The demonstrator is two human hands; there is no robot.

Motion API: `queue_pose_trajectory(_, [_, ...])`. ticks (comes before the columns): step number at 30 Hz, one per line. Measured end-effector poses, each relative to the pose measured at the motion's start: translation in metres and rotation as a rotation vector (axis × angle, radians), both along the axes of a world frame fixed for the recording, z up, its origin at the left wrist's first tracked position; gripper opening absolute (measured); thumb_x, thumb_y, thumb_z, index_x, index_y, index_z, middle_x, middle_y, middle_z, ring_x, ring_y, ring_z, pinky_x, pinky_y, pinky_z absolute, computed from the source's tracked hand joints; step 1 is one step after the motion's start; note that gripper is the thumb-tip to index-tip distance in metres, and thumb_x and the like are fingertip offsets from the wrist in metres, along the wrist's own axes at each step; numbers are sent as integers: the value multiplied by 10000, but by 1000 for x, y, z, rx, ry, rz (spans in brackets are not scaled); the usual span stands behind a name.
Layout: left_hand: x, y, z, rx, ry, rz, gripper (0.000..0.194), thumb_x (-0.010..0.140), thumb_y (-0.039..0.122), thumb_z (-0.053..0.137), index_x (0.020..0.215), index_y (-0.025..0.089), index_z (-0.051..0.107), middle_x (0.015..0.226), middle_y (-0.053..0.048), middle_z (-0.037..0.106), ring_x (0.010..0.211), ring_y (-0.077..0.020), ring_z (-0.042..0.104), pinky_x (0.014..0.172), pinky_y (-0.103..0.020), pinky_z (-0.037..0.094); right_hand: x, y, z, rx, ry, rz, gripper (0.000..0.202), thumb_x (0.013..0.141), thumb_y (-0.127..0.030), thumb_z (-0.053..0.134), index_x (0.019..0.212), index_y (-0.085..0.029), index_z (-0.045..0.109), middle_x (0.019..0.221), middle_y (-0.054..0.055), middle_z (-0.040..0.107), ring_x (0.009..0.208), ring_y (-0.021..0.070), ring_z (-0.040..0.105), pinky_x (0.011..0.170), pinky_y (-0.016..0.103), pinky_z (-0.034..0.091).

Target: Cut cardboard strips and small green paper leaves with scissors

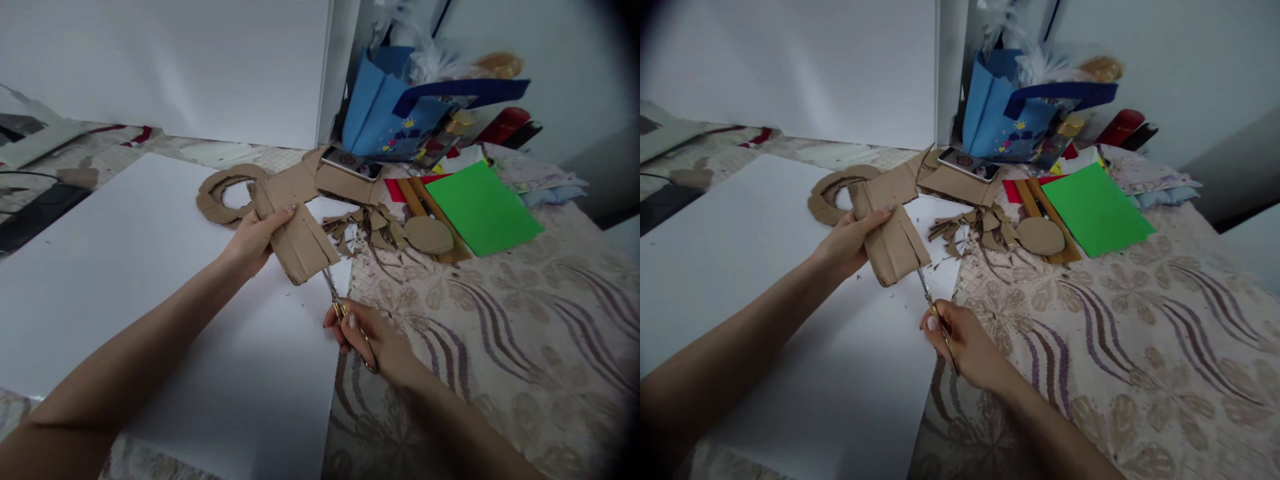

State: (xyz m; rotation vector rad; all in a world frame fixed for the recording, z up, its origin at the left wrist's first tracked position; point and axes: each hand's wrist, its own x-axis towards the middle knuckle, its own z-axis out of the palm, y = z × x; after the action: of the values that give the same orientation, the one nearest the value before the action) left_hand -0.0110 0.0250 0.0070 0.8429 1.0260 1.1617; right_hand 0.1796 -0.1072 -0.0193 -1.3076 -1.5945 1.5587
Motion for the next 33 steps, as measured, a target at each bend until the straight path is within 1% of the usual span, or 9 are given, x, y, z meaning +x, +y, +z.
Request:
queue_pose_trajectory(3, [-1,1,0,2,8,23,329,664,321,744,937,164,647,1065,-108,676,1016,-260,625,845,-339,541,1,0,-3,3,-18,2,460,903,-588,335,867,-180,545,636,-17,430,578,123,420,541,255,336])
queue_pose_trajectory(6, [-1,3,-1,-9,6,51,309,663,312,743,916,167,644,1018,-97,689,995,-257,634,854,-350,541,3,1,-4,6,-32,3,466,899,-597,334,874,-180,540,631,-21,416,577,123,414,538,255,337])
queue_pose_trajectory(13, [-2,6,-4,-32,4,71,340,647,318,762,927,160,652,984,-80,692,940,-234,649,843,-344,544,3,0,-2,13,-66,-8,464,899,-594,341,881,-179,547,637,-20,437,588,123,421,551,250,349])
queue_pose_trajectory(18, [1,1,-6,0,-4,22,336,659,332,757,929,157,661,1027,-89,684,967,-237,637,826,-328,540,1,2,1,16,-79,-14,463,903,-591,332,876,-181,545,631,-23,434,587,124,425,557,252,350])
queue_pose_trajectory(22, [8,-10,-9,-54,22,-68,334,659,345,759,921,160,665,1029,-88,685,952,-232,639,813,-321,535,0,4,3,32,-62,-41,464,901,-595,331,880,-179,536,637,-21,435,590,125,425,547,255,339])
queue_pose_trajectory(24, [11,-14,-9,-57,20,-109,344,666,345,756,944,165,663,1042,-85,683,949,-226,638,816,-319,531,1,5,4,23,-51,-53,469,900,-597,332,882,-176,535,643,-21,439,582,121,424,539,255,332])
queue_pose_trajectory(27, [13,-19,-7,-26,14,-125,352,680,343,745,973,168,658,1061,-86,680,954,-226,638,818,-322,530,1,6,5,4,-21,-61,487,896,-607,329,864,-172,544,641,-21,435,573,116,423,530,251,324])
queue_pose_trajectory(31, [17,-26,-5,-45,14,-176,328,703,345,728,966,161,662,1004,-86,697,933,-228,645,799,-318,537,2,5,2,-43,67,-74,520,880,-636,327,840,-169,552,615,-24,429,530,106,413,488,241,311])
queue_pose_trajectory(33, [20,-30,-6,-38,4,-195,304,714,340,721,956,164,666,976,-75,703,925,-219,647,796,-307,538,4,5,0,-59,59,-102,531,871,-645,339,823,-167,564,599,-20,438,520,109,430,480,241,317])
